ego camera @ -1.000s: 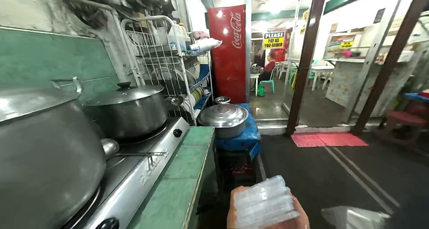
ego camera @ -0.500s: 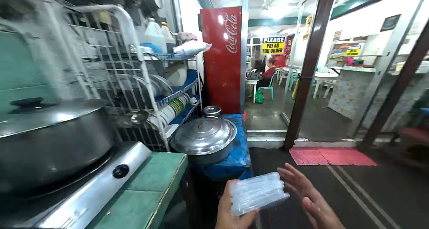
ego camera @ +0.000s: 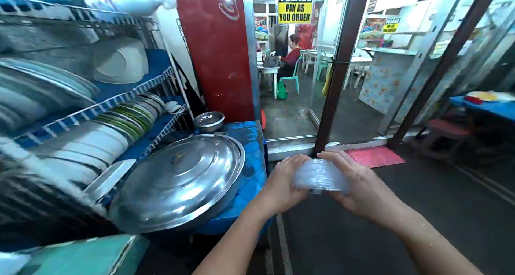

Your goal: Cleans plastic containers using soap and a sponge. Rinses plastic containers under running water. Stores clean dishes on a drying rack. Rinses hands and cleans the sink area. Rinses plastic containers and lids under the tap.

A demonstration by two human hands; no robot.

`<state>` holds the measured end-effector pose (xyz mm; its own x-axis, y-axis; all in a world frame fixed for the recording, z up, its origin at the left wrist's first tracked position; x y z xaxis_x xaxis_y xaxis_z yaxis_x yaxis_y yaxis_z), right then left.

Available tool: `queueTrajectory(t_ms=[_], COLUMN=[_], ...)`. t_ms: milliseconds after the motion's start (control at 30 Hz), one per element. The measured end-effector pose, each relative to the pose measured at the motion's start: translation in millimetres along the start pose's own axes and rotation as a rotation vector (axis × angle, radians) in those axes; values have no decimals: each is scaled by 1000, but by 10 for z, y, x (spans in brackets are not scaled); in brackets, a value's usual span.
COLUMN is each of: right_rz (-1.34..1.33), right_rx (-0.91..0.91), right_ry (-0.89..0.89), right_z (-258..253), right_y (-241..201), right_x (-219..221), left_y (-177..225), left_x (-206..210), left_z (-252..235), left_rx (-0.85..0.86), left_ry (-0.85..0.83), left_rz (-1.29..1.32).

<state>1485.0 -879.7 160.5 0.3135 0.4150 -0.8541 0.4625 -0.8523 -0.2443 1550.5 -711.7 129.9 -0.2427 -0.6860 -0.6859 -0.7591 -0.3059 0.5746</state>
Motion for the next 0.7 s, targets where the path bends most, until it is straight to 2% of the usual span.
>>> queueTrajectory(t_ms=[200,267,400,467,567,600,700], right_rz=[-83,-79,81,80,-45,-78,-51], right_rx=[161,139,-22,-18,70,78,-19], right_ry=[0,52,315,295,35,-2,157], right_z=[-489,-588,-780,-869,-974,-1017,-1214], right_y=[719,915,1234,1498,2048,2210,2598], right_x=[150,124,-23,43,320,365,240], left_y=[-464,-521,-581,-745,-1151,-1231,-1252], left_x=[57,74,61,202,592,670,680], left_z=[-925,-1158,-1629,-1827,-2057,-2146,-2554], left_rx=[53,146,317,294,112,86,150], left_ry=[-161,-107,91,79,-135,-142,50], left_rz=[-4,-55,-147,-134,1,11,-85])
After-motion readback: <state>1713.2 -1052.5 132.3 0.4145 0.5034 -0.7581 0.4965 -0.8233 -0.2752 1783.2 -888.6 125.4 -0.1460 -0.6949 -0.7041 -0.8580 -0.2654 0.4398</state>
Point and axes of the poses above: each hand's wrist, its own z-axis away from the middle knuckle, its own x-axis out of the palm, y = z × x, the point moved 5 cm from there along -z, towards the middle knuckle, and after that the axes turned 5 degrees about -y, right-handed, at the moved point
